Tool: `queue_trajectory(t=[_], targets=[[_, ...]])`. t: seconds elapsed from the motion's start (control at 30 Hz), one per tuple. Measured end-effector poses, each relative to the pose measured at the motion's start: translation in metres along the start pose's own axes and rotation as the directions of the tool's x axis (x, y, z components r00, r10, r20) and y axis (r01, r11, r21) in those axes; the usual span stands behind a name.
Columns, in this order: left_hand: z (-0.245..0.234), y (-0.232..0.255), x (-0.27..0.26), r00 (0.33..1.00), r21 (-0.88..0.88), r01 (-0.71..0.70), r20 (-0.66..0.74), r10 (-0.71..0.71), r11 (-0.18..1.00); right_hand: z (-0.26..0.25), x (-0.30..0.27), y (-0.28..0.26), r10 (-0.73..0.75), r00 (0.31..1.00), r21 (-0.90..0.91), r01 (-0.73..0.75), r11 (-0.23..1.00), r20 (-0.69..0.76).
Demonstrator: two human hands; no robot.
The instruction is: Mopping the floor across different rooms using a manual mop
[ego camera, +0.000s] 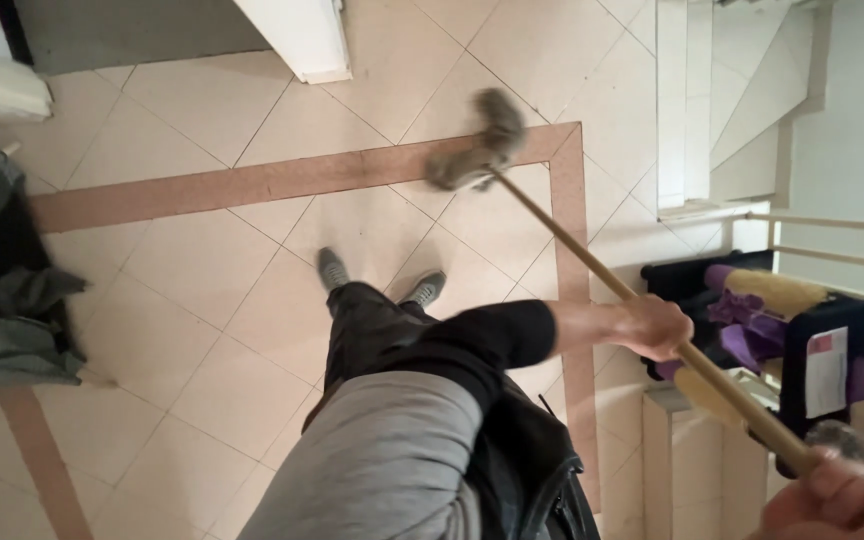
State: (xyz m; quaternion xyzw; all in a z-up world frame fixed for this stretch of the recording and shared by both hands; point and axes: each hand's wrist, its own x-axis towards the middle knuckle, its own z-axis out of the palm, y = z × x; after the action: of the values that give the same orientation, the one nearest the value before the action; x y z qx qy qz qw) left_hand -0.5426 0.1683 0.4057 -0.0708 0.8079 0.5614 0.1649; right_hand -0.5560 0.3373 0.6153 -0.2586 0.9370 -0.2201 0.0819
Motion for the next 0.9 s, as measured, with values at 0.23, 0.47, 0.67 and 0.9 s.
queue_trajectory(t=[0.23, 0.47, 0.67, 0.9], targets=[[0.088, -0.073, 0.075, 0.990, 0.195, -0.126, 0.086, 0.111, 0.973, 0.072, -0.032, 0.084, -0.599, 0.693, -0.597, 0.297, 0.745, -0.402], [0.076, -0.295, 0.045, 0.975, 0.417, 0.166, 0.067, -0.212, 0.894, 0.249, -0.048, 0.103, 0.358, 0.925, 0.961, -0.206, 0.182, 0.130], [-0.060, -0.390, -0.005, 0.988, 0.587, 0.157, -0.089, -0.130, 0.794, 0.320, 0.024, -0.020, 0.448, 0.839, 0.923, -0.377, 0.070, 0.309], [-0.075, -0.350, 0.075, 0.986, 0.467, 0.018, -0.154, 0.062, 0.884, 0.211, 0.105, -0.026, 0.000, 0.997, 0.109, 0.009, 0.994, -0.077]])
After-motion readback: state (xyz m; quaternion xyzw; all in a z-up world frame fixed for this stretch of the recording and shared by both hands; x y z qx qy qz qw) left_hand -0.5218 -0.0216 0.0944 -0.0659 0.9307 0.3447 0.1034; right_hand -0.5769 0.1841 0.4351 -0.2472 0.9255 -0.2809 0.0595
